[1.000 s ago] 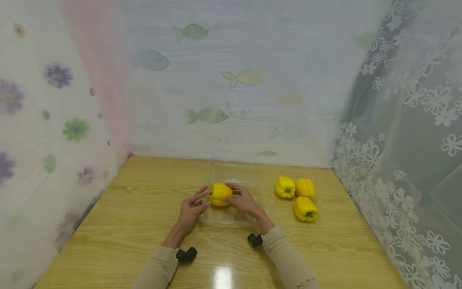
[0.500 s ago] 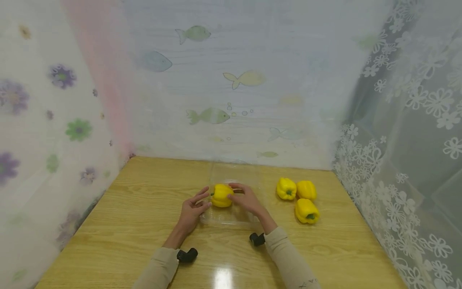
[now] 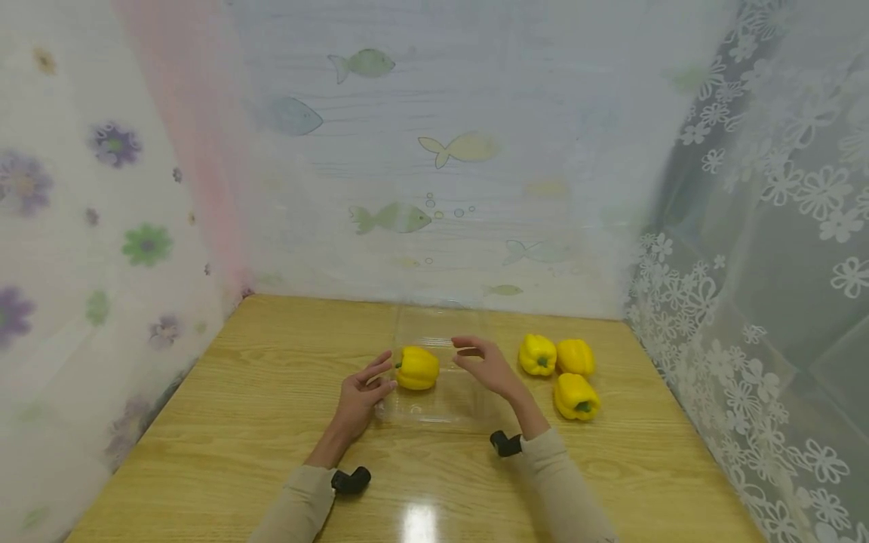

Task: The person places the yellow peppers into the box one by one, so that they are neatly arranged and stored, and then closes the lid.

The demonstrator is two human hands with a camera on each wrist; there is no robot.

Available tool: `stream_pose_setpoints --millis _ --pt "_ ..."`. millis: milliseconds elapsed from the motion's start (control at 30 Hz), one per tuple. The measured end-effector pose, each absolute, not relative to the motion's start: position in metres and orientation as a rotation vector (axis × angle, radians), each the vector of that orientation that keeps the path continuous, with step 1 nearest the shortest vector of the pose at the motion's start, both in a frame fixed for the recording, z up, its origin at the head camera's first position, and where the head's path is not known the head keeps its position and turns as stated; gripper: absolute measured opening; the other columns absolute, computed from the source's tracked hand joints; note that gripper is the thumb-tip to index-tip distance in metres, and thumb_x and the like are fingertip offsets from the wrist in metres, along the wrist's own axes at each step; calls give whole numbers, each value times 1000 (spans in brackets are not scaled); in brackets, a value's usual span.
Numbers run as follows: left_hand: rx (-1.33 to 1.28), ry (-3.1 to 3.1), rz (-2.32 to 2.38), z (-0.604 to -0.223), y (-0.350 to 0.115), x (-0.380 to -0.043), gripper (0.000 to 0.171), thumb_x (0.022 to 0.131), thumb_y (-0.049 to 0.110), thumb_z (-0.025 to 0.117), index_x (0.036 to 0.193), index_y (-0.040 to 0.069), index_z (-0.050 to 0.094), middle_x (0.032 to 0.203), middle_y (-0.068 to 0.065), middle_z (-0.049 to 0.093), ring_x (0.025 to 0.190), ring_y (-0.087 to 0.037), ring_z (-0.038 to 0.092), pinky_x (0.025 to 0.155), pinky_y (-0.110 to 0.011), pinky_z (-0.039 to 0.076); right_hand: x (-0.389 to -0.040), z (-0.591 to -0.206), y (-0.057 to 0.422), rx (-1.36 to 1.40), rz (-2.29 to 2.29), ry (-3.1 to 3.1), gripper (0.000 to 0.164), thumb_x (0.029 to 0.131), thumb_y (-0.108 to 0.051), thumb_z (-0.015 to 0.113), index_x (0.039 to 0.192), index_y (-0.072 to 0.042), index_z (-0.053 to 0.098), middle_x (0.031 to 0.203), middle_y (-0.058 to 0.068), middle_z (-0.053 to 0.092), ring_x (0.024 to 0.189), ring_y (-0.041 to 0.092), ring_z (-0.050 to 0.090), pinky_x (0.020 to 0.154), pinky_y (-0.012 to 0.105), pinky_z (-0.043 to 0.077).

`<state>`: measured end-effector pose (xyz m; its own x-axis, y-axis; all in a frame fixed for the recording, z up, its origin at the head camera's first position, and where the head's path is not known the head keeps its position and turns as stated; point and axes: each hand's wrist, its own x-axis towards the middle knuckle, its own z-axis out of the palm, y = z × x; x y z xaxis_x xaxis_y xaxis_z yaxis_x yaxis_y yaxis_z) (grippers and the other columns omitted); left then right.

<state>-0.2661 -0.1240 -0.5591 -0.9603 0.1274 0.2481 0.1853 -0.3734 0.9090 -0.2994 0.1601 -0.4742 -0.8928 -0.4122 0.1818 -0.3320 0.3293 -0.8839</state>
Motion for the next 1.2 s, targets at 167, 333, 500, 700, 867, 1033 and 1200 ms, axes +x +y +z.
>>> stream_pose_setpoints --millis 167,333,500,700,867,1033,1200 --pt "-429 -1746 -2531 -559 -124 -266 50 93 -8 67 139 -18 50 161 -20 37 71 -3 54 53 -13 44 -291 -458 185 -743 -1591 2541 37 104 -8 58 138 7 56 134 31 59 120 45 59 99 50 52" --pt "-439 -1732 -2527 -560 -123 -266 52 92 -9 68 138 -21 48 160 -23 36 69 -3 54 53 -14 43 -293 -468 221 -708 -1559 2593 37 105 -15 59 138 2 59 129 26 64 116 37 63 96 35 54" --pt "-438 -1724 -2527 -560 -122 -266 52 92 -9 68 138 -22 47 160 -23 37 69 -3 53 53 -14 43 -288 -469 255 -627 -1552 2663 38 104 -18 60 137 1 61 128 29 64 115 37 63 91 34 56" --pt "-446 -1733 -2521 -558 -123 -265 50 92 -8 68 138 -20 49 160 -22 37 68 -2 53 53 -14 44 -278 -471 295 -573 -1570 2759 40 104 -18 61 136 5 60 126 27 66 114 33 63 93 28 55" --pt "-439 -1748 -2511 -556 -124 -263 51 93 -7 68 138 -19 49 160 -23 36 68 -2 52 53 -14 44 -269 -472 320 -541 -1491 2834 36 104 -12 59 134 7 60 128 26 65 120 39 60 99 30 53" --pt "-444 -1744 -2504 -555 -124 -264 51 92 -6 69 138 -19 50 160 -23 37 66 -2 51 53 -14 44 -261 -473 337 -596 -1386 2843 33 103 -3 57 133 11 60 131 30 63 123 49 55 105 60 45" --pt "-441 -1745 -2518 -556 -124 -265 50 92 -7 68 138 -19 50 160 -24 37 65 -3 50 52 -14 43 -254 -475 351 -652 -1289 2814 36 103 -5 57 135 13 58 137 33 58 129 54 47 106 72 35"
